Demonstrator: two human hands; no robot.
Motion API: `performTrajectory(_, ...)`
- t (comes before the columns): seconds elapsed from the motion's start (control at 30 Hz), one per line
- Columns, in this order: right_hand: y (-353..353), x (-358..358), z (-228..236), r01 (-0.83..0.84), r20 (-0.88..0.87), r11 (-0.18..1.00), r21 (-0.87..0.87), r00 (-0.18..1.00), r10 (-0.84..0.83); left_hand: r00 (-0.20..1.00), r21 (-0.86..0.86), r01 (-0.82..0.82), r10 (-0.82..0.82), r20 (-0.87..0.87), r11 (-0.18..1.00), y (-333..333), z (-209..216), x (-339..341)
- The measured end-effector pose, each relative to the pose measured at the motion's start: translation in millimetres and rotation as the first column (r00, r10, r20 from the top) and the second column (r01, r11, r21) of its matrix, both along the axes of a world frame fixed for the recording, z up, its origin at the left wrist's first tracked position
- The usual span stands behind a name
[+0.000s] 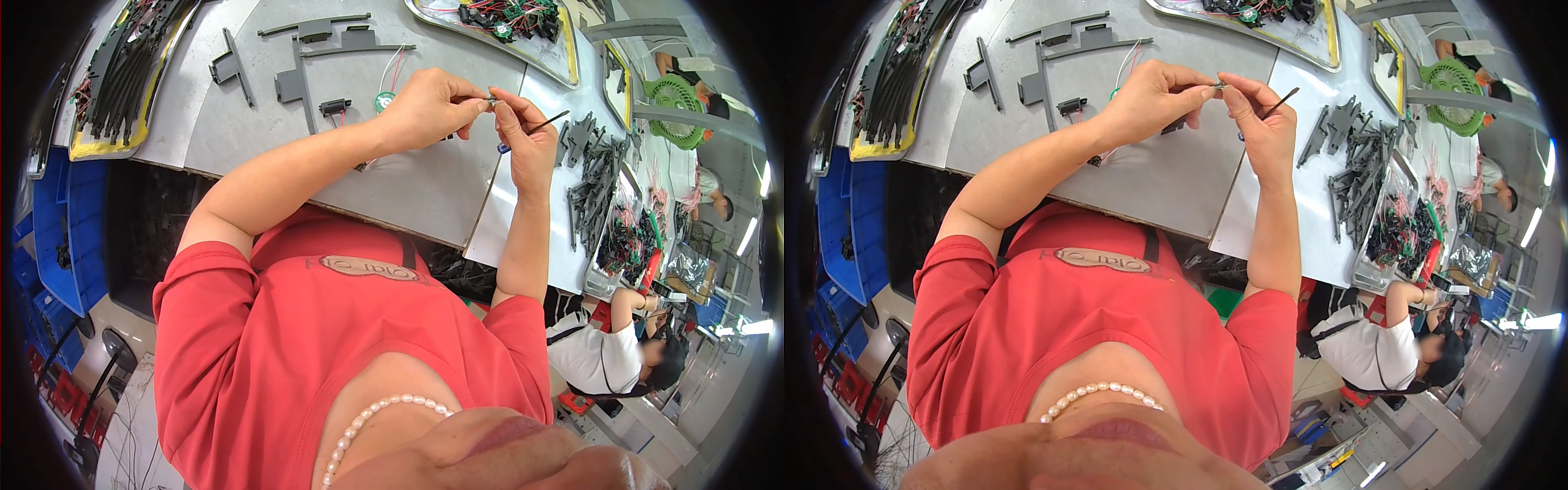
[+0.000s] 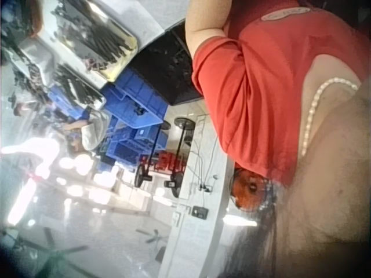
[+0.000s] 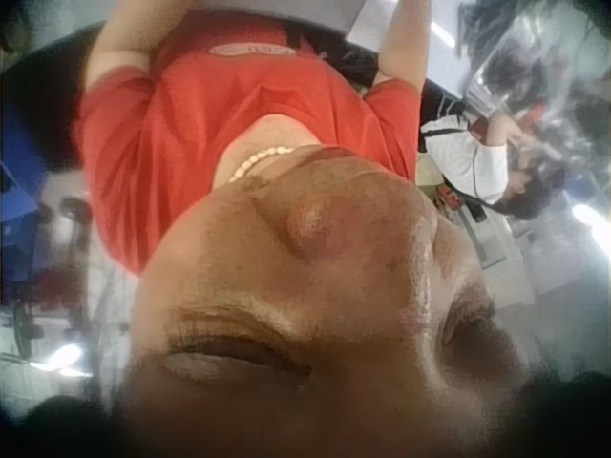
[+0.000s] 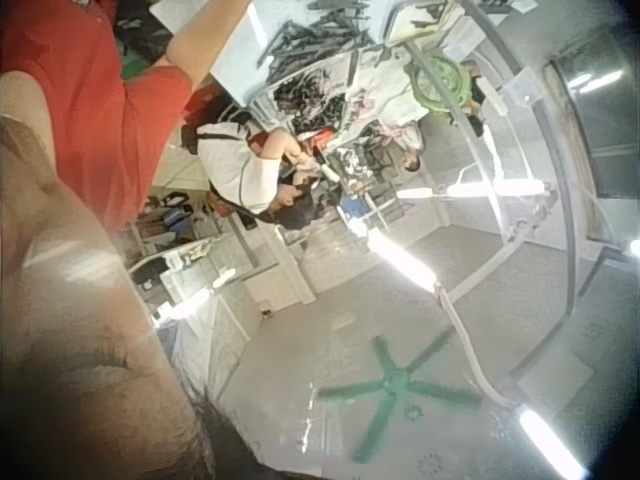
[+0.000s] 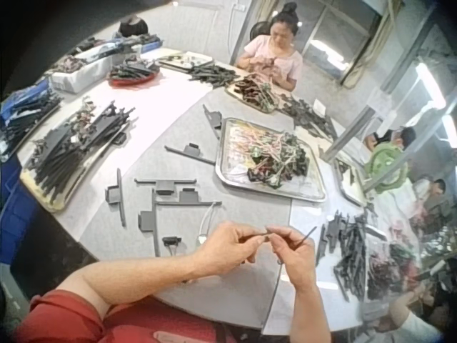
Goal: Assembling small electronic parts and wires into a plastic housing using manual tools.
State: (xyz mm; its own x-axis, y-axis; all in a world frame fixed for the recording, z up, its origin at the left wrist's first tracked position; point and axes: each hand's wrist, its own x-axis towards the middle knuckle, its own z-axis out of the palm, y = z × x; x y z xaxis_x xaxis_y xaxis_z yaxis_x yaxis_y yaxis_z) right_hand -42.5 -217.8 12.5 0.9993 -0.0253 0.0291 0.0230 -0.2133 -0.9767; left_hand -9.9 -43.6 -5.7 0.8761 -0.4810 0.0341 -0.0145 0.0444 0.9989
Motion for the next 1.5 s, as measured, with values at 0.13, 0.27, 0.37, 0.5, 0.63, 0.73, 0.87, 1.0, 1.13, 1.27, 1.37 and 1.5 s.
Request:
performTrajectory(0.13, 1, -1, 3, 0.000, -0.001, 1.000, -0.030, 1.000, 0.000, 0.999, 0.035, -0.013, 0.012, 0.040, 0.999, 0, -1, 0)
performTrajectory(0.27, -1, -1, 3, -0.014, 0.033, 0.997, -0.073, 0.999, 0.017, 0.999, 0.031, -0.016, 0.014, 0.048, 0.999, -1, 0, 1)
performTrajectory(0.37, -2, -1, 2, -0.031, 0.067, 0.997, -0.071, 0.997, 0.035, 0.999, -0.010, -0.009, 0.009, 0.037, 1.000, -1, 0, 0)
performTrajectory(0.5, 1, -2, 0, -0.006, 0.071, 0.998, -0.070, 0.997, 0.011, 0.998, 0.047, -0.028, 0.025, 0.063, 0.998, -1, 0, -1)
performTrajectory(0.63, 6, -4, -2, 0.040, 0.046, 0.998, -0.055, 0.998, -0.038, 0.988, 0.070, -0.083, 0.073, 0.135, 0.994, -3, -1, -3)
performTrajectory(0.73, 6, -4, -2, 0.058, 0.014, 0.998, -0.030, 0.998, -0.057, 0.973, 0.066, -0.111, 0.095, 0.210, 0.992, -5, -3, -5)
performTrajectory(0.87, 7, -4, -2, 0.076, 0.003, 0.997, -0.031, 0.997, -0.076, 0.956, 0.092, -0.133, 0.104, 0.273, 0.987, -6, -6, -6)
performTrajectory(1.0, 10, -5, -4, 0.066, 0.095, 0.990, -0.126, 0.994, -0.055, 0.958, 0.114, -0.122, 0.087, 0.272, 0.986, -6, -6, -5)
performTrajectory(1.13, 11, -5, -3, 0.090, 0.079, 0.995, -0.053, 0.993, -0.086, 0.977, 0.070, -0.120, 0.105, 0.187, 0.990, -6, -1, -8)
performTrajectory(1.27, 11, -6, -1, 0.082, 0.072, 0.997, 0.009, 0.994, -0.082, 0.976, 0.072, -0.127, 0.111, 0.186, 0.989, -3, 5, -8)
performTrajectory(1.37, 9, -6, 0, 0.046, 0.146, 0.999, -0.012, 0.988, -0.044, 0.988, 0.045, -0.110, 0.104, 0.114, 0.993, -2, 7, -7)
performTrajectory(1.5, 8, -5, -3, 0.045, 0.182, 0.997, -0.057, 0.983, -0.033, 0.986, 0.053, -0.098, 0.089, 0.143, 0.994, -1, 6, -6)
